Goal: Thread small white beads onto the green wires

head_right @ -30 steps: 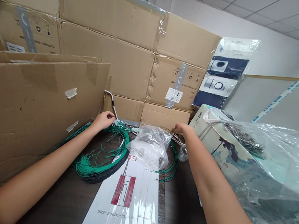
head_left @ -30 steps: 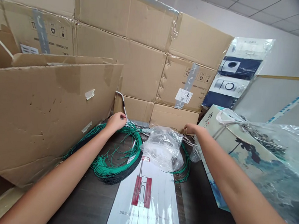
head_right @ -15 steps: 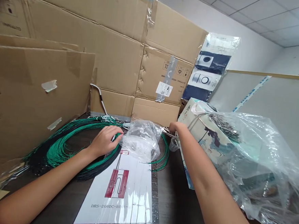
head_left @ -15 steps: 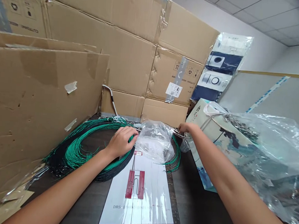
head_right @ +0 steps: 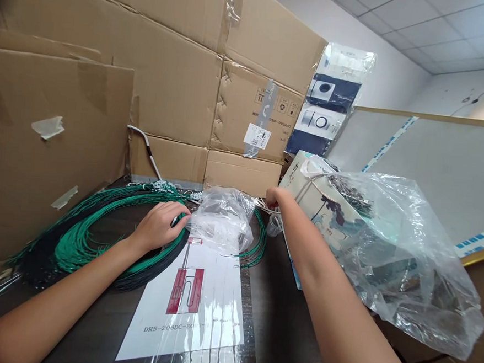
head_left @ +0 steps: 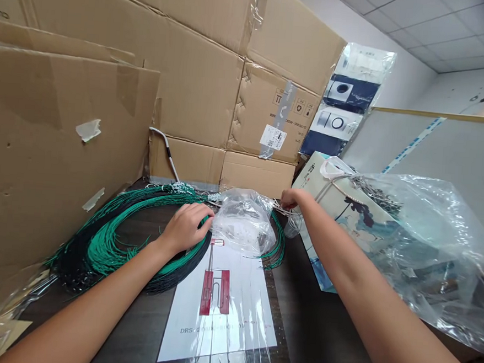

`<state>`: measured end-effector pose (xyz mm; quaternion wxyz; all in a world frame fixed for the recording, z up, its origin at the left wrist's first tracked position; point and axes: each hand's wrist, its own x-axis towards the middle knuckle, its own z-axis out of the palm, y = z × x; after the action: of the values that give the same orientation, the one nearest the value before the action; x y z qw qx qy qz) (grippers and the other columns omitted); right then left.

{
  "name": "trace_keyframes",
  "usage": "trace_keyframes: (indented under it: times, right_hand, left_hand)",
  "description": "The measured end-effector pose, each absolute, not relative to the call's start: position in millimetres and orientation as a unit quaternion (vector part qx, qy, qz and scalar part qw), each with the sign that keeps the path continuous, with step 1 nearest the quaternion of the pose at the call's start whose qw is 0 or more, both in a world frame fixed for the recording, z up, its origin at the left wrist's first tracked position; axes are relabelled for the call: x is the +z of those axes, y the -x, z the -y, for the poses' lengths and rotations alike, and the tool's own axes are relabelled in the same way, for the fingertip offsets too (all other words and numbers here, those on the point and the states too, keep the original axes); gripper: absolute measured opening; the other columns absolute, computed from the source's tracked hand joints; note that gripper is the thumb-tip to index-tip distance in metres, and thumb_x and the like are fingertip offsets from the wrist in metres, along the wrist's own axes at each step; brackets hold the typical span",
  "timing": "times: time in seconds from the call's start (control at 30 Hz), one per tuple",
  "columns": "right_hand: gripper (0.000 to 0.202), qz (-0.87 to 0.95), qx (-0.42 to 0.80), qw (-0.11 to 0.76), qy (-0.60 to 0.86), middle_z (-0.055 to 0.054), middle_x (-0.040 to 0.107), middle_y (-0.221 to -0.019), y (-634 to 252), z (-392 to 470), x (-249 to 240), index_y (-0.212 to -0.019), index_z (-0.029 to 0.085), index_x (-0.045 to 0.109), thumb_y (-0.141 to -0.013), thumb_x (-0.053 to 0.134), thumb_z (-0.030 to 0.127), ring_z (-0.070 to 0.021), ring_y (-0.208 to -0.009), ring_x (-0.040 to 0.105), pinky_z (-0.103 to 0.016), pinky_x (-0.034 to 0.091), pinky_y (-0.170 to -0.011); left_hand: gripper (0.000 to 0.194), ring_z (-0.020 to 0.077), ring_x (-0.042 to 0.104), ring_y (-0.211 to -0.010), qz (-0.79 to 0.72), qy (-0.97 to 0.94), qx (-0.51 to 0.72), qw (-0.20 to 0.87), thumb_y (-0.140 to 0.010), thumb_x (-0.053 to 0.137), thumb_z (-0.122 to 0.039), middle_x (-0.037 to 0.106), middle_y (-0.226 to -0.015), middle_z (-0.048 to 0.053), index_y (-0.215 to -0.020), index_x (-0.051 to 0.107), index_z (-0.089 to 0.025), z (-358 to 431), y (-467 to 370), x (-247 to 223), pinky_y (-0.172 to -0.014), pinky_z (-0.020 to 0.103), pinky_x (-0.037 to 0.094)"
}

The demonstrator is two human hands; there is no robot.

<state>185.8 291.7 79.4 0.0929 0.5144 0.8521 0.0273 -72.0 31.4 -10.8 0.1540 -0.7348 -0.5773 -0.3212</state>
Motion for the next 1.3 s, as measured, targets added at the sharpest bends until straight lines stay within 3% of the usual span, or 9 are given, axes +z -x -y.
trace_keyframes:
  times: [0.3,0.53,1.0,1.1,1.2,1.3]
  right_hand:
    - [0.029,-0.792,-0.074,0.176,-0.58,-0.009,0.067,-0.107,-181.3,-294.8,90.2,-0.114,0.01,0.064,-0.097,0.063,0.033,-0.0167,-0.09,0.067,-0.033,0.059,-0.078]
    - [0.029,-0.781,-0.055,0.202,-0.588,-0.009,0.066,-0.11,-177.8,-274.7,80.1,-0.114,0.011,0.064,-0.096,0.063,0.033,-0.0185,-0.094,0.066,-0.035,0.058,-0.081]
    - [0.03,-0.837,-0.054,0.045,-0.543,-0.009,0.064,-0.119,-213.9,-229.7,86.7,-0.118,0.015,0.063,-0.099,0.057,0.038,-0.0203,-0.104,0.064,-0.04,0.055,-0.091]
    - [0.029,-0.84,-0.079,0.036,-0.536,-0.008,0.067,-0.112,-231.4,-206.3,89.0,-0.113,0.015,0.065,-0.099,0.058,0.039,-0.0197,-0.099,0.065,-0.04,0.055,-0.09]
    - [0.032,-0.847,-0.123,0.036,-0.516,-0.008,0.069,-0.111,-250.8,-175.6,76.1,-0.113,0.016,0.067,-0.093,0.066,0.041,-0.0197,-0.097,0.066,-0.039,0.054,-0.089]
    - [0.067,-0.852,-0.161,0.004,-0.498,-0.01,0.067,-0.125,-271.1,-145.1,49.3,-0.131,0.021,0.06,-0.071,0.085,0.04,-0.0247,-0.108,0.065,-0.036,0.052,-0.092]
  left_hand:
    - [0.016,0.023,0.064,-0.096,0.598,0.723,-0.309,0.153,-0.098,0.049,-0.024,0.072,-0.099,0.004,-0.094,0.063,-0.018,-33.6,74.5,-11.4,-0.084,0.037,0.041]
    - [0.017,0.0237,0.064,-0.095,0.596,0.723,-0.31,0.161,-0.097,0.049,-0.024,0.072,-0.097,0.004,-0.092,0.063,-0.018,-34.4,75.8,-12.2,-0.082,0.037,0.043]
    - [0.022,0.0228,0.063,-0.096,0.5,0.804,-0.297,0.12,-0.101,0.044,-0.029,0.07,-0.099,0.005,-0.099,0.063,-0.017,-25.8,29.7,1.3,-0.088,0.037,0.047]
    - [0.021,0.0227,0.063,-0.097,0.493,0.813,-0.293,0.104,-0.1,0.045,-0.029,0.07,-0.099,0.005,-0.098,0.062,-0.017,-27.7,32.3,2.8,-0.089,0.037,0.047]
    - [0.023,0.0227,0.063,-0.095,0.507,0.802,-0.3,0.097,-0.101,0.044,-0.03,0.069,-0.098,0.007,-0.098,0.062,-0.016,-28.0,45.8,0.8,-0.087,0.036,0.047]
    - [0.025,0.0229,0.063,-0.093,0.518,0.796,-0.299,0.091,-0.101,0.043,-0.031,0.069,-0.096,0.007,-0.096,0.063,-0.016,-28.9,58.3,-3.4,-0.085,0.036,0.048]
